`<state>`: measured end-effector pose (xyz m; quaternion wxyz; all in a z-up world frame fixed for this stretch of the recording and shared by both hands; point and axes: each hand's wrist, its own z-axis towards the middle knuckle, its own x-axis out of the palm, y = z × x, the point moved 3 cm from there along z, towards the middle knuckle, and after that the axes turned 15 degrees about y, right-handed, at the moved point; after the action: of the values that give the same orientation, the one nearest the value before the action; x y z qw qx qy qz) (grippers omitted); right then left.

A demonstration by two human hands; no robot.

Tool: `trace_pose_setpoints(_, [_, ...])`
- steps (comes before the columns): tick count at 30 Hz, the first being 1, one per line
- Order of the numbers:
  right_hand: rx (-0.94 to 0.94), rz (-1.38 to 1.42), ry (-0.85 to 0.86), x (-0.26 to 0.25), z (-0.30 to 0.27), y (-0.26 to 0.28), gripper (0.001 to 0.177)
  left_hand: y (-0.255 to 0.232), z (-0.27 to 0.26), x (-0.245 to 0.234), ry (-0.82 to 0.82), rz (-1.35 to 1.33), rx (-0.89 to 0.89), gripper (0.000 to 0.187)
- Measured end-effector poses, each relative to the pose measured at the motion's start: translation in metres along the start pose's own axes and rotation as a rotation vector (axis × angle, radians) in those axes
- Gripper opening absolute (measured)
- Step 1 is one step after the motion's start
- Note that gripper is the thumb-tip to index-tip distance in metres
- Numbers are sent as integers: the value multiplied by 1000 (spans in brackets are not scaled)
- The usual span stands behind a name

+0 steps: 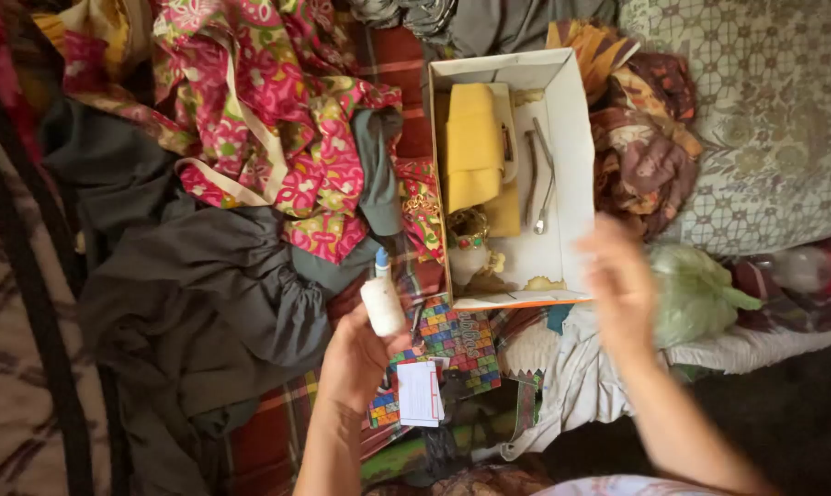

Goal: Organizing small household items, papers, and clothes into a box and a plastic bag on a bed.

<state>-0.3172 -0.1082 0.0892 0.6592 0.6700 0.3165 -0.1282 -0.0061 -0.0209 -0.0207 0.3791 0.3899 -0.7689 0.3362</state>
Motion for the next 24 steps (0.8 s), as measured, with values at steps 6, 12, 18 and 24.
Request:
trace_pose_setpoints(6, [92,389,358,96,0,29,26,-5,-11,7,161,-129,19,49])
trace_pose_setpoints(12, [340,641,468,136,-7,48,47,-23,-20,32,67,306,103,48])
trace_pose_setpoints(18, [-469,-118,569,135,8,147,76,8,-30,7,34,120,68,43])
trace_pose_setpoints(24, [-229,-301,329,133,17,98,76,-28,-39,19,-96,73,83,46])
